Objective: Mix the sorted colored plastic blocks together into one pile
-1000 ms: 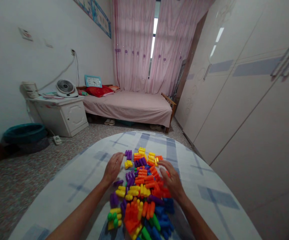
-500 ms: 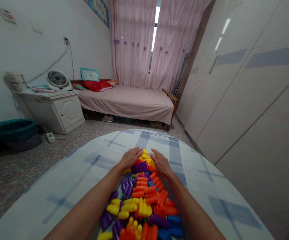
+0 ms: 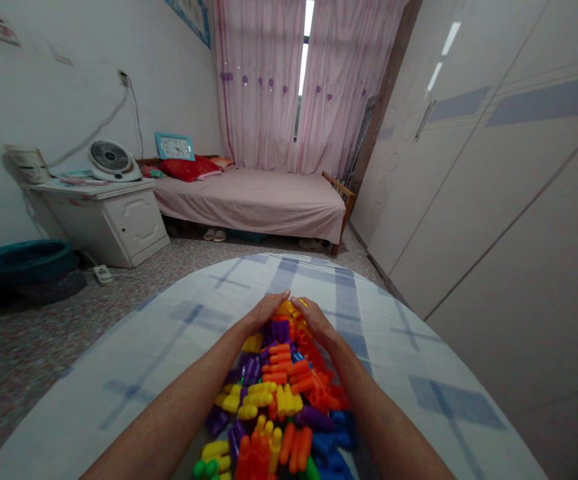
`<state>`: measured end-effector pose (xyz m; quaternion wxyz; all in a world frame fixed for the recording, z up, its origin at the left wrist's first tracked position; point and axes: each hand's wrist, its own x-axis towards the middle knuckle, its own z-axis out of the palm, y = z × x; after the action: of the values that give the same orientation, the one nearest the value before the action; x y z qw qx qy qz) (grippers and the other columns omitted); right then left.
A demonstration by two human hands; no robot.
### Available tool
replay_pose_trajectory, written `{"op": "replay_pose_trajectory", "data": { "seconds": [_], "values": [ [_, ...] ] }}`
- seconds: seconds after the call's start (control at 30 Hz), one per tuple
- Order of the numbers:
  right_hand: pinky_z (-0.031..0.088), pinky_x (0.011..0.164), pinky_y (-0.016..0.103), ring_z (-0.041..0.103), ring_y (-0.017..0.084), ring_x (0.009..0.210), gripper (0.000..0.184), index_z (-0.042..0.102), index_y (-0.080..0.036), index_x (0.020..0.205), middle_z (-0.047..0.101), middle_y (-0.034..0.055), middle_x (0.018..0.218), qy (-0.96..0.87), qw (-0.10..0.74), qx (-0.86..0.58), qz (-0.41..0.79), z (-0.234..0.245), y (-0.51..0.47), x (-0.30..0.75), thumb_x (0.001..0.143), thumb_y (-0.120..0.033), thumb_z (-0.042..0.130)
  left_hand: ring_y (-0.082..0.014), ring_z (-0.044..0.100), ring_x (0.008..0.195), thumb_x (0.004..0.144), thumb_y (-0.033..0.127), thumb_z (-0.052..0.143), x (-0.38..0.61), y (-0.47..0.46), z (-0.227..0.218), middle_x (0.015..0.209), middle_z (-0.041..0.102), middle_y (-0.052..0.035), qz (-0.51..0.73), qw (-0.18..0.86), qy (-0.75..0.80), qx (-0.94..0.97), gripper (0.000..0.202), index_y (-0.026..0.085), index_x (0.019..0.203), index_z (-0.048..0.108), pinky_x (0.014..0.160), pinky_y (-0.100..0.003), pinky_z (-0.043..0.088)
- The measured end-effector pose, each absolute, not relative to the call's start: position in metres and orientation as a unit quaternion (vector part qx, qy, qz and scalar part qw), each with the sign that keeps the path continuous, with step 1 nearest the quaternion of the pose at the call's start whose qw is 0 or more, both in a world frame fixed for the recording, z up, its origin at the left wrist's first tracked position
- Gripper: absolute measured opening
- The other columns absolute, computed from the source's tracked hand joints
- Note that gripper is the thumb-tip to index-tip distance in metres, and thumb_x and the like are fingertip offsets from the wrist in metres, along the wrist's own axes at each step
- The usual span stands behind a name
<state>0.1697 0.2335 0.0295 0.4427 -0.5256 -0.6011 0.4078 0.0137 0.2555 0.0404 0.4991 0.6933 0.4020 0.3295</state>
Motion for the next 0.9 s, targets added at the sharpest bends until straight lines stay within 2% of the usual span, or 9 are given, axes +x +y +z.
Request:
{"op": "replay_pose_trajectory", "data": {
  "seconds": [0.1,0.23,0.33,0.5,0.73,0.83,0.9],
  "values": [
    [0.047,0.069,0.028,0.057,0.016,0.07,0.046,0.062,-0.016,0.076,0.064,0.0006,0.074,-0.597,0.457,-0.501,0.429,0.045,0.213,0.164,0.081,-0.059,0.048,-0.0226,0.061,0.09,0.084,0.063,0.038,0.012,0.235,0.052,0.092,0.069,-0.0084,0.335,0.565,0.376,0.654,0.061,0.01,0.097,0.065,0.082,-0.034,0.049],
    [0.046,0.081,0.03,0.059,0.019,0.086,0.041,0.064,-0.017,0.091,0.066,0.0027,0.087,-0.598,0.484,-0.444,0.459,0.064,0.175,0.16,0.084,-0.054,0.047,-0.0213,0.06,0.09,0.086,0.06,0.038,0.006,0.204,0.07,0.098,0.068,-0.0085,0.349,0.569,0.364,0.65,0.058,0.011,0.102,0.063,0.081,-0.033,0.048],
    [0.042,0.091,0.033,0.057,0.021,0.1,0.032,0.063,-0.019,0.098,0.064,0.0036,0.1,-0.633,0.486,-0.444,0.408,0.073,0.144,0.158,0.085,-0.045,0.049,-0.0202,0.058,0.095,0.089,0.054,0.036,-0.002,0.178,0.083,0.103,0.066,-0.007,0.356,0.517,0.355,0.693,0.052,0.013,0.104,0.063,0.088,-0.033,0.045],
    [0.041,0.095,0.034,0.054,0.019,0.104,0.023,0.061,-0.022,0.104,0.061,0.0035,0.107,-0.714,0.479,-0.416,0.297,0.076,0.094,0.152,0.084,-0.03,0.052,-0.0198,0.055,0.107,0.091,0.045,0.037,-0.017,0.129,0.091,0.111,0.063,-0.007,0.376,0.418,0.364,0.743,0.043,0.015,0.109,0.062,0.099,-0.034,0.04],
    [0.038,0.102,0.041,0.047,0.023,0.118,0.035,0.057,-0.023,0.112,0.056,0.0076,0.121,-0.815,0.412,-0.39,0.119,0.071,0.035,0.147,0.077,-0.026,0.062,-0.0189,0.055,0.107,0.092,0.038,0.041,-0.036,0.073,0.076,0.106,0.063,-0.006,0.428,0.327,0.364,0.76,0.032,0.019,0.1,0.065,0.1,-0.036,0.04],
    [0.035,0.104,0.045,0.043,0.026,0.125,0.039,0.056,-0.024,0.116,0.054,0.0076,0.126,-0.841,0.371,-0.389,0.06,0.069,0.01,0.15,0.078,-0.03,0.062,-0.0196,0.053,0.111,0.092,0.039,0.039,-0.049,0.05,0.065,0.111,0.061,-0.0067,0.466,0.313,0.395,0.727,0.034,0.02,0.098,0.066,0.103,-0.038,0.039],
    [0.03,0.107,0.049,0.035,0.029,0.131,0.049,0.05,-0.025,0.126,0.048,0.0081,0.135,-0.837,0.358,-0.413,0.031,0.063,-0.007,0.156,0.079,-0.037,0.062,-0.0203,0.05,0.117,0.092,0.041,0.036,-0.061,0.032,0.051,0.119,0.057,-0.007,0.502,0.289,0.46,0.673,0.037,0.021,0.104,0.064,0.107,-0.041,0.037]
  ]
}}
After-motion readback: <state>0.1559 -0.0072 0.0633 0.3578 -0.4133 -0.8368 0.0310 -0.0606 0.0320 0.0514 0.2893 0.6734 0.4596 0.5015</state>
